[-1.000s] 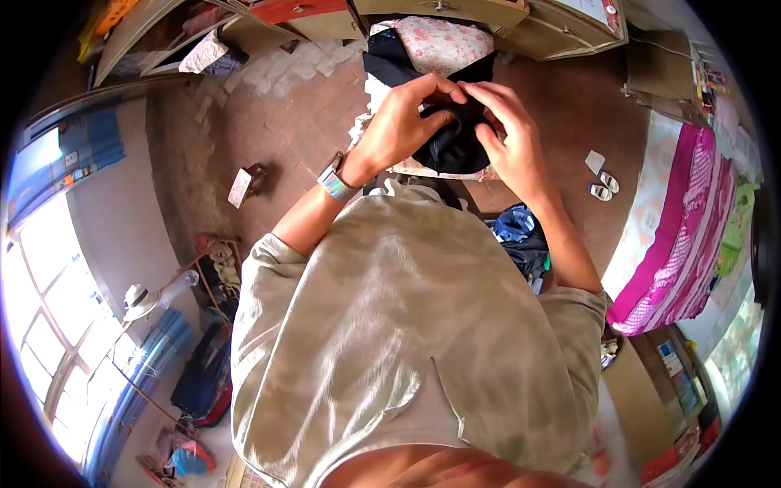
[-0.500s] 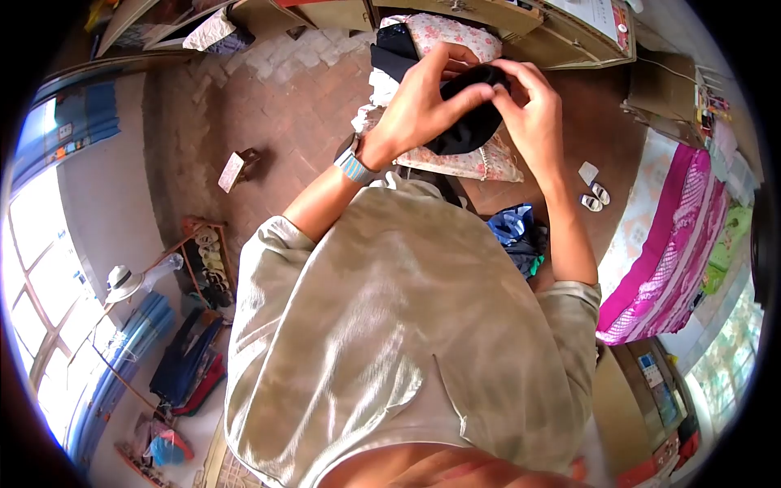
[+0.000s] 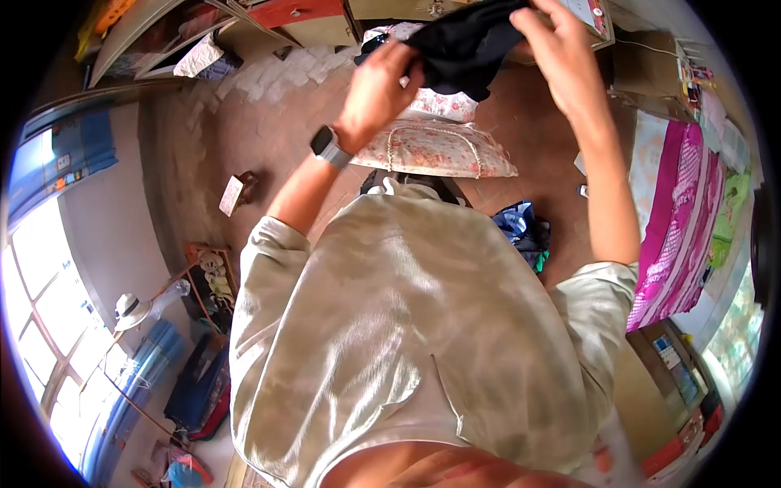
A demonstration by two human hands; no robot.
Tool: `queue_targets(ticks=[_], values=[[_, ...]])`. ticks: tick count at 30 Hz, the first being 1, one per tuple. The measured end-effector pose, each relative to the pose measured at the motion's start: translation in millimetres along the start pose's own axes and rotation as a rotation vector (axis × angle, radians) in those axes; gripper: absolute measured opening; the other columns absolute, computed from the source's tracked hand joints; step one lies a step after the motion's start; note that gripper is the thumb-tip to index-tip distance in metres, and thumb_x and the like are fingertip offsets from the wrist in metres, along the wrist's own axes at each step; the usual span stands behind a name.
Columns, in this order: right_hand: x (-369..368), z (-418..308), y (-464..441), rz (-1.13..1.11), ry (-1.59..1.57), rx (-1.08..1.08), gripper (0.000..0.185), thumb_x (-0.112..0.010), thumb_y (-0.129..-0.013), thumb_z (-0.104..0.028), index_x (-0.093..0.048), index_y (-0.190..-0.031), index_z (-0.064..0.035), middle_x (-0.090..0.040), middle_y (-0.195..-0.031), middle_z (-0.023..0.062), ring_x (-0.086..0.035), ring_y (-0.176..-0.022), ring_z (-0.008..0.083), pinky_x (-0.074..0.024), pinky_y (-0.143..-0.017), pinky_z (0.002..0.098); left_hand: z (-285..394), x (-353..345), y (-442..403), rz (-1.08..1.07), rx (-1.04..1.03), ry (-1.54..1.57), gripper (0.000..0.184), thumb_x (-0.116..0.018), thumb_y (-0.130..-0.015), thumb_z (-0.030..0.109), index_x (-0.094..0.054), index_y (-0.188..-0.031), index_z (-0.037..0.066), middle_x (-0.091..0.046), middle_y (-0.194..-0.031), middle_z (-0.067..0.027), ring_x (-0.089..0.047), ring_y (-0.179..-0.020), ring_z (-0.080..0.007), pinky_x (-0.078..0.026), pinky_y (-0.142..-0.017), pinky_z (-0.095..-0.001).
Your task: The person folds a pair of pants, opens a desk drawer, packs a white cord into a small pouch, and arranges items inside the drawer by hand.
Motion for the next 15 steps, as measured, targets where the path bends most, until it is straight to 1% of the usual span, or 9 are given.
queue_targets(ticks=[3, 5, 6, 7, 9, 11, 12, 13, 15], values=[[28, -6, -20, 0.087, -0.086, 0.003, 0.026, -0.050, -0.090, -0.001, -0.064, -0.111, 0.0028, -0.067, -0.102, 0.0053, -0.061, -0.092, 0.0101, -0.0496, -0.079, 0.0242, -4, 52, -49, 0.168, -0.113, 0.128, 0.015, -0.068, -0.086, 0.010, -0.064, -0.098, 0.002, -0.067, -0.088, -0.0137, -0.066, -0.075, -0.0252, -0.052, -0.067, -0.0339], [44, -14, -29, 0.024, -0.250, -0.200, 0.027, -0.051, -0.093, -0.005, -0.063, -0.117, 0.0029, -0.068, -0.105, 0.0066, -0.064, -0.094, 0.0125, -0.0528, -0.082, 0.0275, 15, 88, -82, 0.084, 0.048, 0.154, 0.010, -0.059, -0.088, -0.002, -0.058, -0.098, -0.002, -0.061, -0.090, -0.0119, -0.061, -0.079, -0.0243, -0.050, -0.069, -0.0310], [47, -36, -25, 0.031, -0.235, -0.047, 0.026, -0.051, -0.096, -0.009, -0.063, -0.116, 0.0017, -0.068, -0.107, 0.0074, -0.065, -0.095, 0.0143, -0.0542, -0.086, 0.0309, 20, 96, -97, 0.074, 0.026, 0.221, 0.019, -0.060, -0.091, 0.005, -0.055, -0.110, 0.000, -0.062, -0.096, -0.0146, -0.061, -0.083, -0.0249, -0.049, -0.070, -0.0335], [53, -48, -32, 0.049, -0.208, -0.114, 0.024, -0.052, -0.096, -0.011, -0.063, -0.113, 0.0009, -0.067, -0.108, 0.0073, -0.065, -0.096, 0.0139, -0.0533, -0.087, 0.0308, 31, 105, -110, 0.056, -0.115, 0.105, 0.047, -0.068, -0.090, 0.017, -0.045, -0.127, 0.001, -0.060, -0.110, -0.0199, -0.061, -0.097, -0.0289, -0.050, -0.081, -0.0365], [62, -68, -36, 0.012, -0.341, 0.075, 0.022, -0.052, -0.095, -0.012, -0.064, -0.109, 0.0002, -0.067, -0.106, 0.0058, -0.064, -0.095, 0.0132, -0.0523, -0.087, 0.0293, 63, 108, -124, 0.094, -0.362, 0.132, 0.081, -0.079, -0.081, 0.031, -0.033, -0.139, -0.002, -0.052, -0.127, -0.0252, -0.055, -0.114, -0.0333, -0.047, -0.095, -0.0405], [75, -88, -44, 0.021, -0.331, 0.094, 0.018, -0.053, -0.095, -0.011, -0.064, -0.105, -0.0006, -0.067, -0.101, 0.0041, -0.063, -0.093, 0.0130, -0.0514, -0.087, 0.0284, 104, 110, -133, 0.069, -0.360, 0.127, 0.102, -0.087, -0.071, 0.037, -0.027, -0.142, -0.005, -0.045, -0.134, -0.0279, -0.050, -0.123, -0.0367, -0.042, -0.104, -0.0427], [77, -99, -49, -0.076, -0.355, 0.135, 0.016, -0.054, -0.094, -0.011, -0.064, -0.102, -0.0007, -0.066, -0.099, 0.0039, -0.063, -0.092, 0.0133, -0.0515, -0.087, 0.0283, 111, 106, -143, 0.100, -0.361, 0.068, 0.104, -0.089, -0.067, 0.033, -0.028, -0.143, -0.004, -0.046, -0.134, -0.0269, -0.050, -0.123, -0.0378, -0.043, -0.103, -0.0433], [77, -108, -53, -0.173, -0.377, 0.177, 0.014, -0.055, -0.094, -0.010, -0.064, -0.099, -0.0007, -0.066, -0.096, 0.0036, -0.063, -0.091, 0.0137, -0.0515, -0.086, 0.0282, 125, 108, -151, 0.103, -0.398, 0.008, 0.093, -0.083, -0.071, 0.024, -0.029, -0.142, -0.004, -0.048, -0.130, -0.0273, -0.050, -0.121, -0.0396, -0.044, -0.101, -0.0426], [90, -113, -62, -0.046, -0.388, 0.145, 0.011, -0.057, -0.092, -0.009, -0.063, -0.097, -0.0007, -0.065, -0.095, 0.0051, -0.063, -0.090, 0.0151, -0.0523, -0.087, 0.0291, 128, 112, -166, 0.115, -0.433, 0.013, 0.066, -0.073, -0.075, 0.015, -0.046, -0.130, -0.008, -0.054, -0.118, -0.0279, -0.054, -0.114, -0.0409, -0.046, -0.096, -0.0438]])
Point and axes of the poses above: each hand's wrist, its own y-axis away from the middle knuckle, its own x-axis out of the back of the hand, z = x × y, the point moved 6 cm from there along -y, towards the middle knuckle
